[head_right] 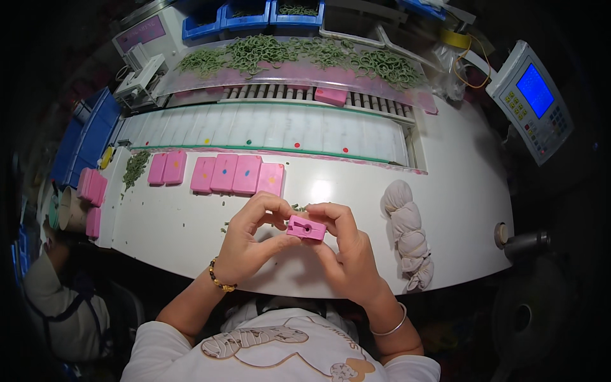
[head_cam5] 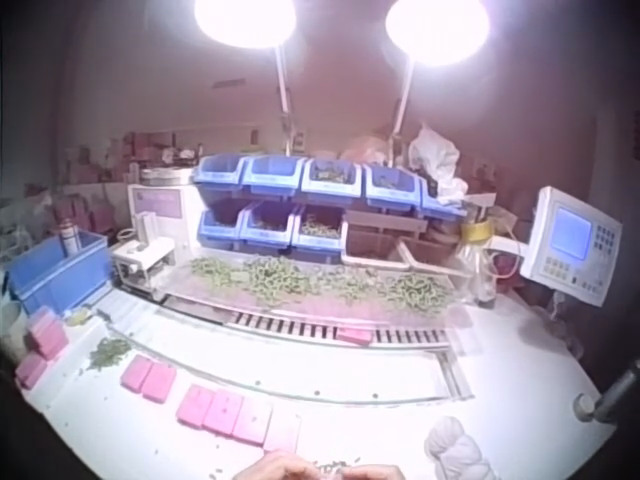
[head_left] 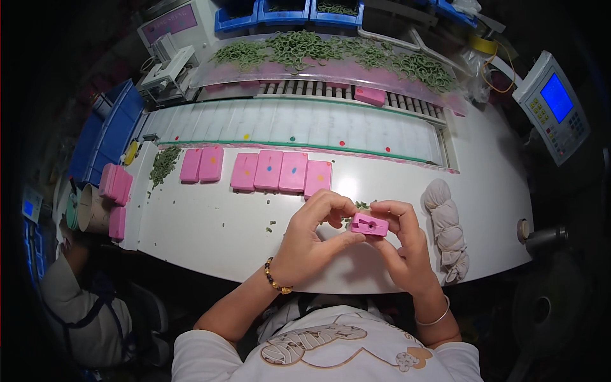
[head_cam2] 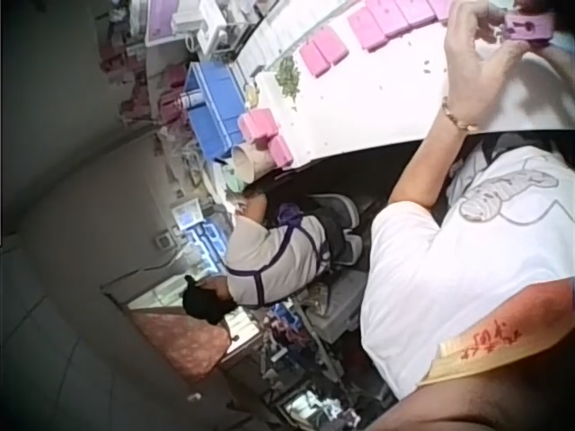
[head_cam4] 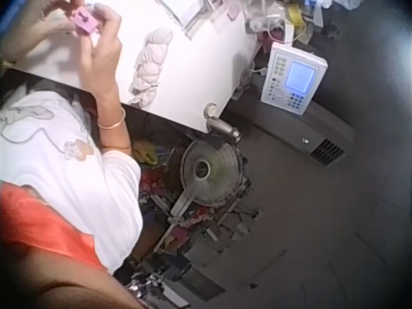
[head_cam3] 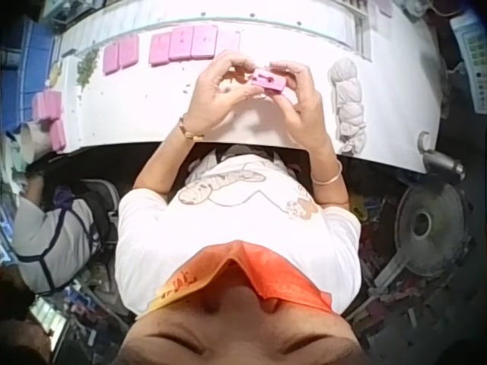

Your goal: The recorder is placing small green decorative items into pink silicone molds on a production line workstation.

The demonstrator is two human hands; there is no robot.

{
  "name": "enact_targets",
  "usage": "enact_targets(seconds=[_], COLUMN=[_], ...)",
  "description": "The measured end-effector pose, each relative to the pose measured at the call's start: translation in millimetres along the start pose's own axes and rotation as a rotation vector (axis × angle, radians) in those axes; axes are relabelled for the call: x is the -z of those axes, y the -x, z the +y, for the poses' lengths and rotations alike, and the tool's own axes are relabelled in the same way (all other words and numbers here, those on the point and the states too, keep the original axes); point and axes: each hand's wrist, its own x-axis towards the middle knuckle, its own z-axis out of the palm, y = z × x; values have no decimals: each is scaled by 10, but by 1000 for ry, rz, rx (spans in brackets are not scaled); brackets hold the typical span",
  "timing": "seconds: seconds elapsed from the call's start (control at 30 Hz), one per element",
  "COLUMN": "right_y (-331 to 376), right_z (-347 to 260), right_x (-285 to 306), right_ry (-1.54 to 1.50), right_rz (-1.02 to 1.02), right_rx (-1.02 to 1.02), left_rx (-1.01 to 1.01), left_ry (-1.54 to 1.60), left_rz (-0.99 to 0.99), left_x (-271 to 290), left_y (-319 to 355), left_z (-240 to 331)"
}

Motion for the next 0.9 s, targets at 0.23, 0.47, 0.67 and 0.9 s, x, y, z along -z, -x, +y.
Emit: enact_targets(seconds=[0.23, 0.47, 0.67, 0.9], right_y=[-44, -36, -156, -353], right_z=[52, 83, 132, 98], right_x=[-27, -45, -111, -116], right_ry=[10, -114, -430, -536], right_rz=[-69, 44, 173, 140], right_rx=[61, -99, -246, -327], left_rx=[-17, 211, -331, -83], left_ry=[40, 235, -434, -394], left_rz=[11, 1, 155, 106], left_x=[-10, -1, -172, 204], left_y=[37, 54, 58, -374], left_z=[-29, 8, 14, -17])
